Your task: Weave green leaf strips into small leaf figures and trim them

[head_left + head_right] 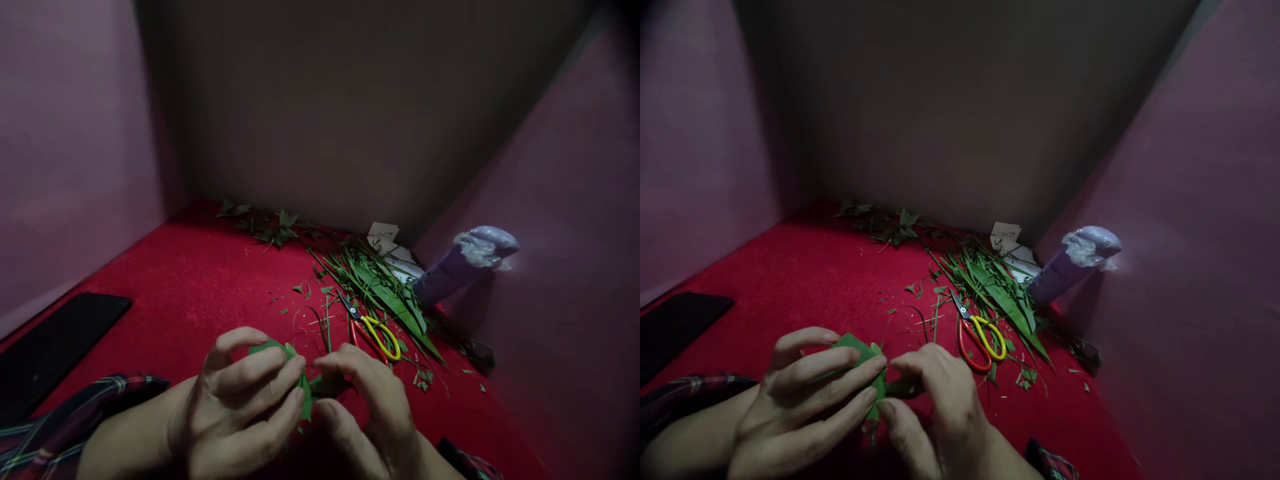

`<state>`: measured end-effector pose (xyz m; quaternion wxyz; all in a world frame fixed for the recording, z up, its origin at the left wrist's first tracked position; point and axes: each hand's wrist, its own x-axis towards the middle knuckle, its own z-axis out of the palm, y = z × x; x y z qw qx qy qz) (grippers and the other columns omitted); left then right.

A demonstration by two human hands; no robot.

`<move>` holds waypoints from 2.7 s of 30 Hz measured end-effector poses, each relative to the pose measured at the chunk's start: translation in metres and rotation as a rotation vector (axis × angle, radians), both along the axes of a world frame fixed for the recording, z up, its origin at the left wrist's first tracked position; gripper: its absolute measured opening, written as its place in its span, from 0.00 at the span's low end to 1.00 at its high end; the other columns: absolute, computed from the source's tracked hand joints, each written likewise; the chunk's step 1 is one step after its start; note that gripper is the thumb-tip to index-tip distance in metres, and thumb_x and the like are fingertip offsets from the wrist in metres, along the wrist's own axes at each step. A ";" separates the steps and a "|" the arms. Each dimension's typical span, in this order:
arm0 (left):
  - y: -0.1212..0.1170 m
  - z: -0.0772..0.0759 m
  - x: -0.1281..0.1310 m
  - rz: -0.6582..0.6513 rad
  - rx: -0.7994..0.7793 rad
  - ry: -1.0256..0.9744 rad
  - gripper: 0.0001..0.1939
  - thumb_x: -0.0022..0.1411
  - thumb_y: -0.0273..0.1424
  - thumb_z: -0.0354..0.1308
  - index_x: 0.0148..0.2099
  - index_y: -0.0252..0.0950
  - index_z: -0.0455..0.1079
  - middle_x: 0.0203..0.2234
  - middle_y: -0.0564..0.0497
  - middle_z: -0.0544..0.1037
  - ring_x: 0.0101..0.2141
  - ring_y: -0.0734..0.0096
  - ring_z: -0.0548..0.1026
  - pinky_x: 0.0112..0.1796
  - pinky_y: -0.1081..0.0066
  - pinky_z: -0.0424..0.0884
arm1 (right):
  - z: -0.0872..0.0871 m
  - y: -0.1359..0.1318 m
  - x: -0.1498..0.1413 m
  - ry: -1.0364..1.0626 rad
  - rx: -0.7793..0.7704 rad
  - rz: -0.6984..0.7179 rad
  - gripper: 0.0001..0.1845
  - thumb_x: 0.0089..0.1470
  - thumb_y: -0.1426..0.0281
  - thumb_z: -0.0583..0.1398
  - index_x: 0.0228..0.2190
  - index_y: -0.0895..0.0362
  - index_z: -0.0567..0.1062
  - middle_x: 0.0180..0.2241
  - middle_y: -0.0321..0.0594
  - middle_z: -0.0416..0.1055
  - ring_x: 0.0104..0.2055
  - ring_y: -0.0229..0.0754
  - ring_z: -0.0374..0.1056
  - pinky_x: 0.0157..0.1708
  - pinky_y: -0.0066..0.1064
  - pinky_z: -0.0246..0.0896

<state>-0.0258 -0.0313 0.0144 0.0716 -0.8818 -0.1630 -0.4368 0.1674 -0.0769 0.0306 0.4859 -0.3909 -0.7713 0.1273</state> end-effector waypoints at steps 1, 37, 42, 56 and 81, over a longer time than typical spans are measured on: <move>-0.002 -0.001 0.000 0.023 0.041 0.006 0.11 0.62 0.27 0.50 0.37 0.44 0.73 0.38 0.54 0.81 0.40 0.71 0.74 0.53 0.61 0.59 | 0.002 -0.001 -0.001 0.008 -0.050 -0.031 0.11 0.51 0.71 0.58 0.40 0.55 0.69 0.26 0.38 0.69 0.28 0.40 0.65 0.28 0.31 0.61; -0.012 -0.007 0.014 0.114 0.200 -0.096 0.14 0.63 0.25 0.48 0.32 0.38 0.74 0.29 0.56 0.82 0.37 0.74 0.73 0.49 0.63 0.65 | 0.002 0.000 -0.007 -0.014 -0.182 -0.090 0.06 0.49 0.77 0.55 0.24 0.59 0.69 0.19 0.35 0.64 0.23 0.36 0.59 0.25 0.29 0.53; -0.017 -0.014 0.019 0.247 0.081 -0.259 0.10 0.59 0.24 0.53 0.30 0.38 0.74 0.27 0.56 0.82 0.36 0.71 0.75 0.47 0.59 0.67 | 0.001 0.002 -0.009 -0.018 -0.249 -0.145 0.06 0.49 0.76 0.55 0.23 0.59 0.70 0.19 0.36 0.65 0.23 0.37 0.60 0.25 0.29 0.53; 0.003 0.001 0.013 0.030 0.316 -0.091 0.16 0.61 0.23 0.48 0.27 0.35 0.74 0.24 0.53 0.81 0.35 0.74 0.73 0.49 0.60 0.64 | -0.002 0.002 -0.008 -0.061 -0.053 -0.066 0.05 0.48 0.78 0.55 0.26 0.58 0.69 0.20 0.36 0.66 0.23 0.37 0.60 0.26 0.30 0.54; 0.000 0.005 0.001 0.062 0.140 -0.029 0.17 0.64 0.24 0.44 0.35 0.37 0.76 0.31 0.55 0.82 0.37 0.72 0.72 0.52 0.58 0.61 | 0.004 0.003 -0.001 -0.191 0.110 0.038 0.06 0.48 0.80 0.54 0.28 0.58 0.68 0.22 0.37 0.67 0.24 0.37 0.61 0.25 0.31 0.52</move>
